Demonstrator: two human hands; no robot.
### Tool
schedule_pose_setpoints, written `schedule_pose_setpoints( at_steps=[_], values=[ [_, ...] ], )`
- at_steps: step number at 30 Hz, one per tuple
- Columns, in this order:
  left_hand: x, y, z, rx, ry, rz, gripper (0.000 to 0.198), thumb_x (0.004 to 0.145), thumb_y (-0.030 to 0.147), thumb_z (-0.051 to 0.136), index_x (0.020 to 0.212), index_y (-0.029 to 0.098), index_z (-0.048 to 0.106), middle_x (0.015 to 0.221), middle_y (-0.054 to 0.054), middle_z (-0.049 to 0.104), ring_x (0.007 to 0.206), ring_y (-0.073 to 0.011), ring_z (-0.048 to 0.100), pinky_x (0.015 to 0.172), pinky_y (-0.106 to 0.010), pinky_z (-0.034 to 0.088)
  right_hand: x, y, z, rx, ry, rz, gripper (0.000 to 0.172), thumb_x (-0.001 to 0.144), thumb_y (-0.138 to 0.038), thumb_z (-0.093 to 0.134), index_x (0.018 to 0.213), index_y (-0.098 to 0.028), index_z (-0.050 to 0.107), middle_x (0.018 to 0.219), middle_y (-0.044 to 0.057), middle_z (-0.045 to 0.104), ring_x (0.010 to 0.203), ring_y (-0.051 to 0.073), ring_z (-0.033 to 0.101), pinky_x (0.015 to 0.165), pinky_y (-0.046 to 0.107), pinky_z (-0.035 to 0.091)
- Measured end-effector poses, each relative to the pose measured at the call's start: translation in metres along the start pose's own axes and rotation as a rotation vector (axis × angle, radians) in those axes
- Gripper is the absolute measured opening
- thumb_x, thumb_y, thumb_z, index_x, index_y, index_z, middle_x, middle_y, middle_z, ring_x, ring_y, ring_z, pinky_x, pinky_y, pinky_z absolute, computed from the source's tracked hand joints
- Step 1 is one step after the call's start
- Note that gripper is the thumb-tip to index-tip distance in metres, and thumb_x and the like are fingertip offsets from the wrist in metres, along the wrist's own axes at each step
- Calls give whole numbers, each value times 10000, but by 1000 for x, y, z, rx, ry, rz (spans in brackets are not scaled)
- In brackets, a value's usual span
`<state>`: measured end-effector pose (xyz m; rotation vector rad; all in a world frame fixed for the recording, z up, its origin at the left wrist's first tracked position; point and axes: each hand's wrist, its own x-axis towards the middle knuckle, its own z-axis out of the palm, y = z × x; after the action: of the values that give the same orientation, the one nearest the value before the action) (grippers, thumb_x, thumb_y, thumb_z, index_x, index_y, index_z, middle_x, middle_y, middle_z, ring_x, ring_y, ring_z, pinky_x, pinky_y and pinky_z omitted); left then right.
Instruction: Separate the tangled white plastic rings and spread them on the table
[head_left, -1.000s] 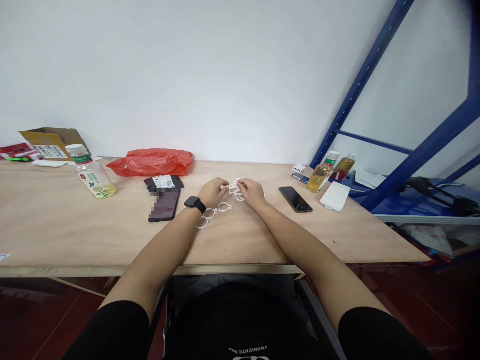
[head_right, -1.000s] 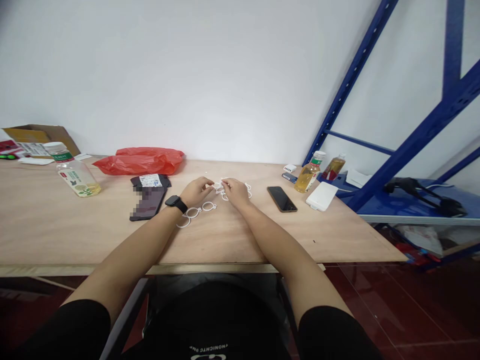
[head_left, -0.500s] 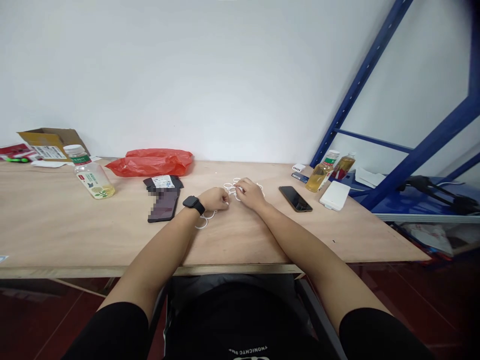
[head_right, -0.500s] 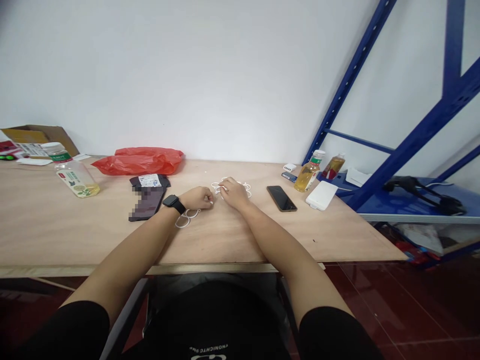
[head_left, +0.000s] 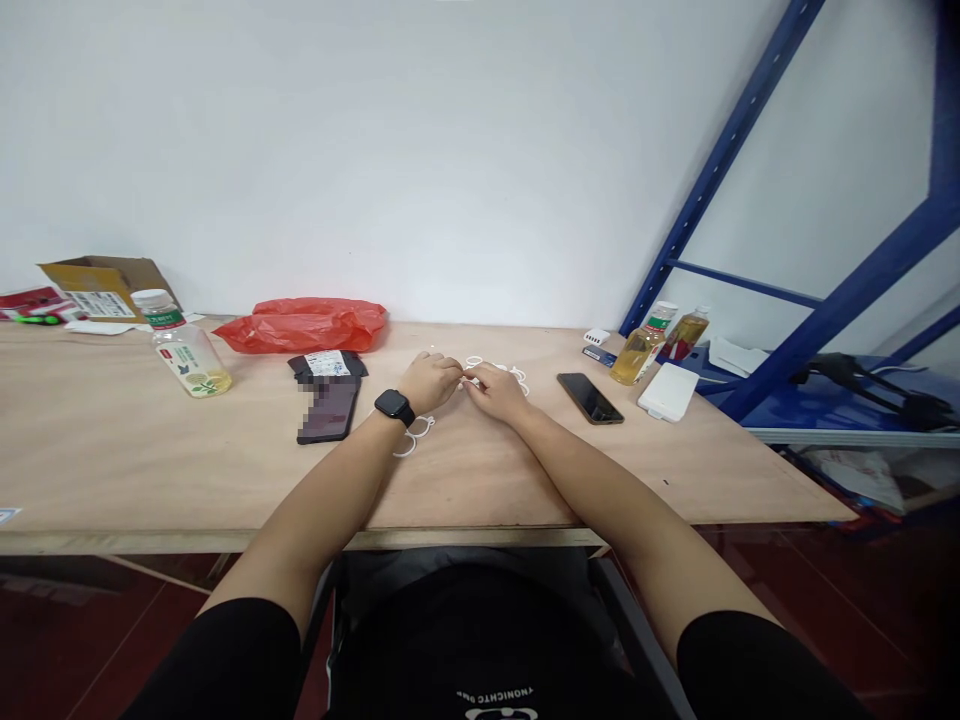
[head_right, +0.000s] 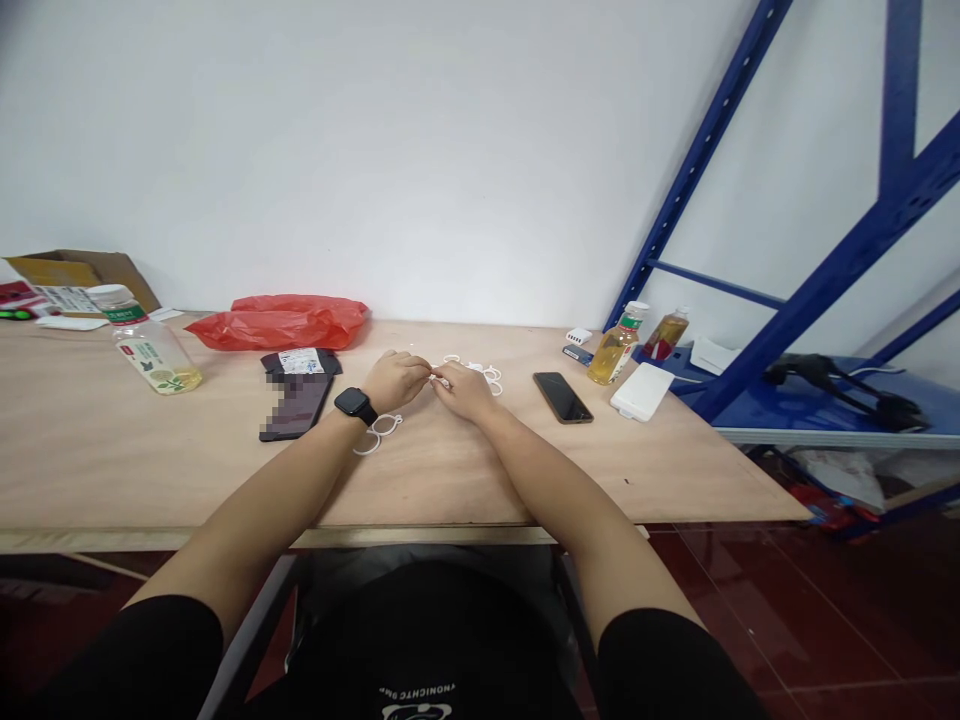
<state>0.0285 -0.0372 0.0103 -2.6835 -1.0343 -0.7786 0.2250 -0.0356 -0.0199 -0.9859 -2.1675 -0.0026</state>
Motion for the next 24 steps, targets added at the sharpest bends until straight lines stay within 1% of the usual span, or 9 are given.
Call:
schedule_pose_setpoints(
  at_steps=[3,7,11,14,17,19,21,24],
  values=[
    [1,2,-2,58,-7,4,243,924,219,490,981,178,723,1086,-132,700,950,-247,592,873,-423,391,0,0,0,-9,11,18,228,909,-249,540,1083,-218,684,1020,66,698,866,182,628,814,303,476],
    [0,2,-1,84,10,5,250,932,223,481,985,182,722,1078,-122,705,952,-255,580,866,-430,378,1,0,0,-12,16,12,227,906,-246,540,1077,-215,686,1012,62,703,826,175,624,805,297,474],
    [-1,-4,8,-33,91,-43,220,929,262,526,983,186,726,1047,-93,708,961,-243,588,881,-411,409,1,-1,1,-13,21,20,232,915,-248,532,1086,-221,687,1003,56,705,771,163,616,796,294,470],
    [-2,-10,14,-150,173,-86,184,904,304,599,951,197,741,1050,-86,684,978,-226,589,902,-391,437,2,-1,1,-9,17,28,244,931,-272,527,1111,-227,685,1019,58,712,785,164,628,807,294,471],
    [-2,-12,16,-187,220,-146,163,878,317,647,947,216,754,978,-83,666,956,-223,585,890,-395,452,1,0,1,22,-2,62,304,931,-285,537,1212,-241,645,1055,52,725,818,173,653,830,304,481],
    [-1,-10,15,-224,207,-147,162,893,305,632,958,219,753,930,-76,678,925,-212,596,881,-387,460,0,0,1,63,-26,90,368,946,-295,514,1303,-250,585,1079,48,730,872,186,673,851,319,489],
    [-1,-7,13,-278,179,-120,162,909,283,607,962,218,746,931,-67,708,909,-200,615,894,-378,465,-1,0,2,119,-49,107,412,963,-301,480,1369,-250,526,1090,49,732,921,195,683,868,332,498],
    [0,-3,11,-347,158,-126,159,904,261,598,971,215,735,980,-57,741,930,-199,647,918,-373,479,-1,-2,4,172,-49,112,434,968,-284,460,1398,-246,493,1109,48,728,955,198,688,885,344,507]
  ],
)
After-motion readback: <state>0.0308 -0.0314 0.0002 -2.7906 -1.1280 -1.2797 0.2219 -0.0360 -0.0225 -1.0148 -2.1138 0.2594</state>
